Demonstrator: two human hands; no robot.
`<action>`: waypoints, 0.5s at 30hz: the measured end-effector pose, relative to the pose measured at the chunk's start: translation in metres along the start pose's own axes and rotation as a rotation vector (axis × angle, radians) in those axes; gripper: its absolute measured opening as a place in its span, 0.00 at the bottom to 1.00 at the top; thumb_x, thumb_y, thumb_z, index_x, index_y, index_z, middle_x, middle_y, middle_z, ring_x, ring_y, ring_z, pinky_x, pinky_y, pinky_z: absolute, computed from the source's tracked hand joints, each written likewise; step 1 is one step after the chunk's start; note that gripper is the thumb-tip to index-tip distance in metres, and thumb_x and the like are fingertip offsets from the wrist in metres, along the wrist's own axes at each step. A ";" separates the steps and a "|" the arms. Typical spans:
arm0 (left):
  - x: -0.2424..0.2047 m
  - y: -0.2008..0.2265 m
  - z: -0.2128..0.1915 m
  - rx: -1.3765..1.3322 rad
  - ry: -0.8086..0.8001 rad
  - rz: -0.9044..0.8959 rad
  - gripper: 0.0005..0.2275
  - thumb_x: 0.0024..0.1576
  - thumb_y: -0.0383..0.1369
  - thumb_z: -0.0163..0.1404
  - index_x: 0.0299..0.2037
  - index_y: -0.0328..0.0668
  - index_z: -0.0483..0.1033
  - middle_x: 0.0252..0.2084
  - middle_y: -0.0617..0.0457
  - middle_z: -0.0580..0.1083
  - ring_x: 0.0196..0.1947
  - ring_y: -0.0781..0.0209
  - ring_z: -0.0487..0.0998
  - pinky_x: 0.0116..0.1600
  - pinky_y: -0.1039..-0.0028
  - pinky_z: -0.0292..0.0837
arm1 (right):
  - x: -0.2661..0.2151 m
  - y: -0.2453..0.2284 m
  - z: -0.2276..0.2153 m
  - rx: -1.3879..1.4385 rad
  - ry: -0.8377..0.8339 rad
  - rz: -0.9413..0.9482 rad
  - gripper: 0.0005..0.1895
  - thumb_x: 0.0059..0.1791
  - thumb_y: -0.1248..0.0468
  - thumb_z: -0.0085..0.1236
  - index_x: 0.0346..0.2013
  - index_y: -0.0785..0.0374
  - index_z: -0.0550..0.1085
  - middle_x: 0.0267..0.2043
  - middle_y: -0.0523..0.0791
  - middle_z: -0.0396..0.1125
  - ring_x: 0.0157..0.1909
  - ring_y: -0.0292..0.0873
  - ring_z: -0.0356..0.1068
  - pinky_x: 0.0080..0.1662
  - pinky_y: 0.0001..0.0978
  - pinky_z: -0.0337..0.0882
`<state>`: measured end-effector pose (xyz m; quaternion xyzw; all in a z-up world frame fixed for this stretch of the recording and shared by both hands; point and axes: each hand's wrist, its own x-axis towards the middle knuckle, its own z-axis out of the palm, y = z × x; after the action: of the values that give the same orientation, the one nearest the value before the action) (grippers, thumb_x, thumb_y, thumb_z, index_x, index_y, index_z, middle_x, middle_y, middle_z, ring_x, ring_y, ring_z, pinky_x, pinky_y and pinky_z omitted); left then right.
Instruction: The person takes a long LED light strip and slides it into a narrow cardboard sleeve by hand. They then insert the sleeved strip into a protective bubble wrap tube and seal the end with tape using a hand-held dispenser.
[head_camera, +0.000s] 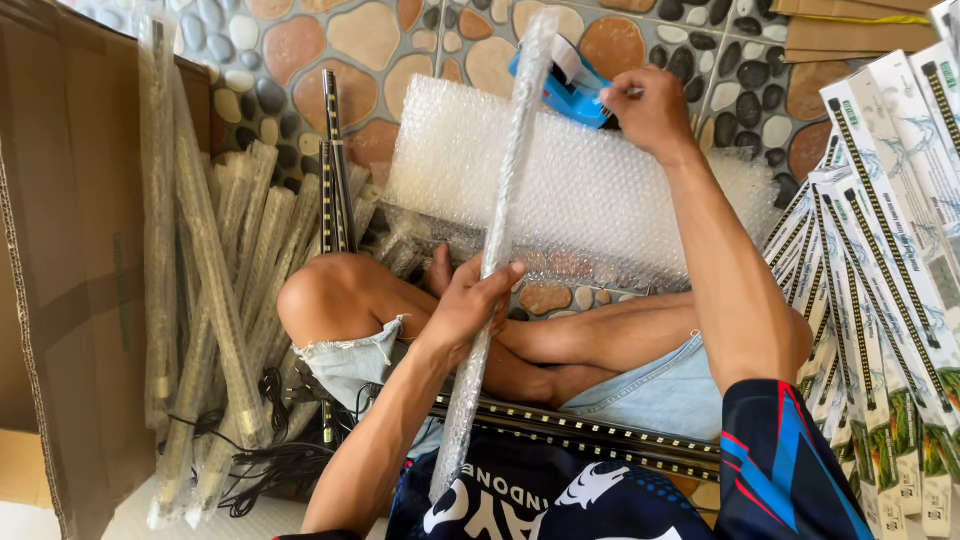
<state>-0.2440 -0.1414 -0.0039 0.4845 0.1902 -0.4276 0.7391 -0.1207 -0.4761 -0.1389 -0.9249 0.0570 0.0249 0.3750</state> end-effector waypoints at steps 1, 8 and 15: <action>0.002 0.001 0.002 0.027 0.007 0.002 0.15 0.63 0.36 0.55 0.28 0.48 0.61 0.14 0.61 0.55 0.11 0.72 0.53 0.17 0.78 0.46 | -0.006 -0.007 -0.004 0.238 0.013 0.148 0.06 0.54 0.64 0.60 0.34 0.61 0.77 0.54 0.52 0.71 0.52 0.50 0.74 0.49 0.41 0.77; 0.011 0.001 0.010 0.219 -0.009 0.127 0.10 0.63 0.38 0.54 0.35 0.45 0.68 0.12 0.59 0.60 0.11 0.69 0.59 0.19 0.75 0.54 | -0.018 0.012 -0.012 -0.478 0.063 0.267 0.14 0.54 0.62 0.71 0.29 0.61 0.75 0.31 0.48 0.77 0.36 0.53 0.77 0.38 0.51 0.71; 0.011 0.002 0.019 0.497 0.146 0.280 0.10 0.64 0.39 0.53 0.33 0.48 0.69 0.25 0.63 0.63 0.28 0.73 0.58 0.33 0.73 0.53 | -0.092 -0.151 -0.031 0.654 -0.270 0.011 0.06 0.54 0.64 0.64 0.39 0.65 0.78 0.31 0.47 0.73 0.27 0.35 0.70 0.28 0.22 0.73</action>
<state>-0.2388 -0.1624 -0.0012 0.7015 0.0636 -0.3188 0.6342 -0.1932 -0.3826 -0.0040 -0.7440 0.0171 0.1293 0.6553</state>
